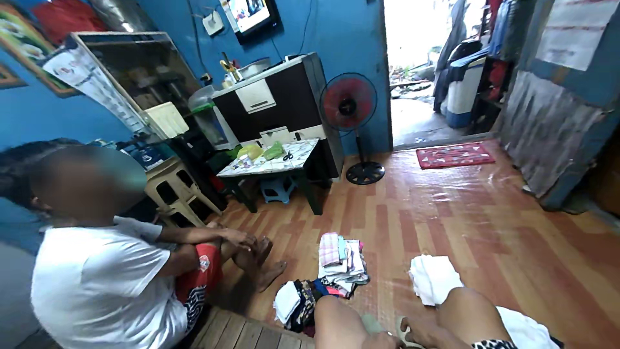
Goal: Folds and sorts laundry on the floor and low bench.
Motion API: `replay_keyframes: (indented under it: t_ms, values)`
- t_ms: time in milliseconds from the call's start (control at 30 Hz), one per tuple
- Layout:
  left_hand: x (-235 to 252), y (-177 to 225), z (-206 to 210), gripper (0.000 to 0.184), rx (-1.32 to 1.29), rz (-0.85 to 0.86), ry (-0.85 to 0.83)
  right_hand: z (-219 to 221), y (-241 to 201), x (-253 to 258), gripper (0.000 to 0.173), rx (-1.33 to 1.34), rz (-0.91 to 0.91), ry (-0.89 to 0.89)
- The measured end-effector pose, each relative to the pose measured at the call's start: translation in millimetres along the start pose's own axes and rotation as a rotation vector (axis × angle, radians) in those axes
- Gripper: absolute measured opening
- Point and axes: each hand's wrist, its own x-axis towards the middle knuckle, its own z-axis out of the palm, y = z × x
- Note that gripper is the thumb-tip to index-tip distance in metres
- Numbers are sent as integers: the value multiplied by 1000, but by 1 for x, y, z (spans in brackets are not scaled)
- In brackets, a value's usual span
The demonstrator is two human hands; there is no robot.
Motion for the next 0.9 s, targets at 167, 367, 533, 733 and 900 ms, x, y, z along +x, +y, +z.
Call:
replay_keyframes:
  t_ms: [167,367,533,733,900]
  values:
    - [0,-3,1,35,-17,-18,1,8,6,18,45,33,-16,18]
    - [-2,0,0,61,-106,-34,65,2,-10,2,44,-15,-5,-34]
    - [3,-5,0,65,-127,-30,80,1,-10,6,37,-18,24,-63]
    - [9,-1,-7,44,141,-177,-52,4,5,22,31,-48,-11,-137]
    - [17,-27,-41,50,251,-400,-144,4,8,26,36,1,47,-149]
